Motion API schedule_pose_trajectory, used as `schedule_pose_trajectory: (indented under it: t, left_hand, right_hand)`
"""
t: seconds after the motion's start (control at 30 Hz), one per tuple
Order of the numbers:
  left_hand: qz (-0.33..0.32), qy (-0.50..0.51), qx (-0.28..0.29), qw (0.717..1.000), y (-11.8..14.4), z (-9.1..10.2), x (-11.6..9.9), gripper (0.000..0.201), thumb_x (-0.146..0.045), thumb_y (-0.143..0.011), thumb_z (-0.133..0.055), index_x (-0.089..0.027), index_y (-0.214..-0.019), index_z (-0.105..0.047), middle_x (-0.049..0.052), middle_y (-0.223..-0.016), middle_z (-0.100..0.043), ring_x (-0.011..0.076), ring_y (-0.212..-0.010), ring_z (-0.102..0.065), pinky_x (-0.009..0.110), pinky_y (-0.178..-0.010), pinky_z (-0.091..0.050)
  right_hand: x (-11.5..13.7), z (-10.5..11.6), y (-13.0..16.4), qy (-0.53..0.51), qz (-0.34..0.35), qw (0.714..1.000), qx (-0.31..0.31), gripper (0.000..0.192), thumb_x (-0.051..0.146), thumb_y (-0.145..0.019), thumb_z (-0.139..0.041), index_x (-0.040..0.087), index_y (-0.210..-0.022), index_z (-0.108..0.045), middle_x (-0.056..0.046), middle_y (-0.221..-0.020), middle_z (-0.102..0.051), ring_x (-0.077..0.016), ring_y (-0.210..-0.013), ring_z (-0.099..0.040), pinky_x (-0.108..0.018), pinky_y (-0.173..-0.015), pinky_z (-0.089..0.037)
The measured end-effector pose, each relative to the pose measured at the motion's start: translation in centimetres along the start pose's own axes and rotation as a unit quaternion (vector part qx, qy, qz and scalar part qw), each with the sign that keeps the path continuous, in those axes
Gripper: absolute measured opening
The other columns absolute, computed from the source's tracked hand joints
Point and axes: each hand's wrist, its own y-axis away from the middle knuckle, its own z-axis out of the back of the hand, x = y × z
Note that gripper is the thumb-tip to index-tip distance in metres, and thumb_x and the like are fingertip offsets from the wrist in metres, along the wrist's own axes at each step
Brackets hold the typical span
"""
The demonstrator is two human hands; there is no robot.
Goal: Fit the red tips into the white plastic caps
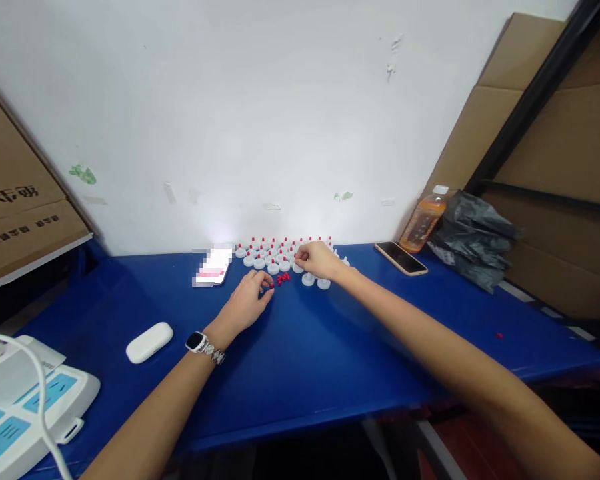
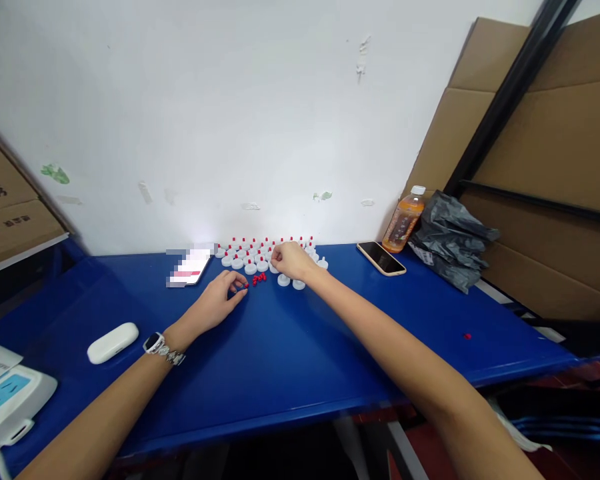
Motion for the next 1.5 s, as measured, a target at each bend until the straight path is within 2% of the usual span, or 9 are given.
schedule_pose_trajectory:
  t: [0.17,0.43,0.7,0.9,1.0,1.2,1.33,1.4,1.5]
  left_hand:
    - [-0.006,-0.007,-0.002,1.000,0.1,-0.2,-0.5,0.016,-0.030,-0.089,-0.054,-0.020,-0.100,-0.061,0.007,-0.099,-0.059,0.0221,-0.094,-0.059,0.039,-0.084,-0.050]
    - [0.001,0.001,-0.001,1.000,0.2,-0.2,-0.6,0.019,-0.034,-0.090,-0.055,-0.020,-0.103,-0.058,0.007,-0.100,-0.060,0.0207,-0.090,-0.060,0.039,-0.084,-0.050]
    - [0.003,-0.005,0.004,1.000,0.2,-0.5,-0.9,0.019,-0.035,-0.091,-0.053,-0.020,-0.102,-0.057,0.007,-0.102,-0.060,0.0207,-0.091,-0.060,0.040,-0.083,-0.050]
    - [-0.028,0.012,-0.022,0.999,0.5,0.3,-2.5,0.029,-0.041,-0.090,-0.058,-0.022,-0.112,-0.056,0.006,-0.107,-0.060,0.0222,-0.099,-0.058,0.039,-0.088,-0.048]
    - [-0.045,0.024,-0.016,0.999,0.7,0.5,-3.5,0.035,-0.045,-0.090,-0.058,-0.024,-0.117,-0.056,0.006,-0.110,-0.060,0.0221,-0.101,-0.057,0.035,-0.081,-0.048]
    - [-0.032,0.053,0.017,0.998,0.5,1.7,-2.8,0.029,-0.046,-0.098,-0.043,-0.020,-0.100,-0.057,0.003,-0.090,-0.057,0.0173,-0.078,-0.054,0.032,-0.071,-0.044]
    - [0.000,0.019,0.009,1.000,0.3,3.3,-1.0,0.032,-0.046,-0.098,-0.039,-0.019,-0.094,-0.055,0.005,-0.093,-0.054,0.0199,-0.085,-0.054,0.037,-0.082,-0.044]
    - [0.022,0.005,0.008,1.000,0.3,3.6,-0.5,0.033,-0.046,-0.099,-0.036,-0.019,-0.092,-0.052,0.005,-0.092,-0.051,0.0211,-0.087,-0.054,0.039,-0.085,-0.043]
    - [0.025,0.004,0.012,1.000,0.2,3.3,-0.3,0.032,-0.045,-0.100,-0.031,-0.020,-0.088,-0.048,0.005,-0.091,-0.050,0.0218,-0.090,-0.054,0.040,-0.087,-0.043]
  right_hand:
    - [0.0,0.0,0.2,0.023,0.003,1.000,0.018,0.008,0.013,-0.076,-0.064,0.015,-0.077,-0.072,-0.004,-0.072,-0.072,-0.0141,-0.066,-0.064,-0.022,-0.062,-0.042]
    - [-0.2,1.7,2.3,0.013,-0.004,1.000,-0.010,0.023,0.029,-0.084,-0.065,0.016,-0.101,-0.072,-0.002,-0.073,-0.072,-0.0133,-0.064,-0.062,-0.023,-0.063,-0.040]
    - [0.1,2.2,4.7,0.039,0.012,0.999,0.011,0.007,0.023,-0.081,-0.067,0.018,-0.079,-0.073,-0.004,-0.077,-0.073,-0.0164,-0.071,-0.065,-0.026,-0.068,-0.042]
    - [2.5,1.7,5.3,-0.048,0.035,0.998,-0.025,0.008,0.022,-0.082,-0.067,0.019,-0.078,-0.072,-0.003,-0.075,-0.072,-0.0153,-0.069,-0.063,-0.026,-0.067,-0.042]
    - [4.6,0.9,5.2,-0.092,0.055,0.994,-0.033,0.009,0.025,-0.083,-0.067,0.019,-0.078,-0.072,-0.001,-0.074,-0.072,-0.0139,-0.068,-0.059,-0.026,-0.065,-0.040]
    - [6.1,-1.1,3.6,-0.153,0.052,0.986,-0.030,0.022,0.032,-0.090,-0.059,0.017,-0.081,-0.072,-0.001,-0.072,-0.069,-0.0125,-0.064,-0.054,-0.025,-0.062,-0.038]
    - [4.9,-1.5,2.7,-0.027,0.115,0.993,-0.010,0.020,0.029,-0.094,-0.055,0.018,-0.093,-0.072,-0.004,-0.086,-0.070,-0.0168,-0.081,-0.058,-0.029,-0.077,-0.039]
    - [4.5,-1.5,2.3,0.074,0.168,0.983,0.016,0.017,0.029,-0.091,-0.061,0.021,-0.100,-0.073,-0.006,-0.095,-0.068,-0.0214,-0.095,-0.056,-0.034,-0.086,-0.036]
    - [4.6,-1.5,1.6,0.163,0.210,0.963,0.051,0.020,0.034,-0.090,-0.064,0.022,-0.104,-0.072,-0.009,-0.099,-0.064,-0.0242,-0.099,-0.053,-0.037,-0.087,-0.033]
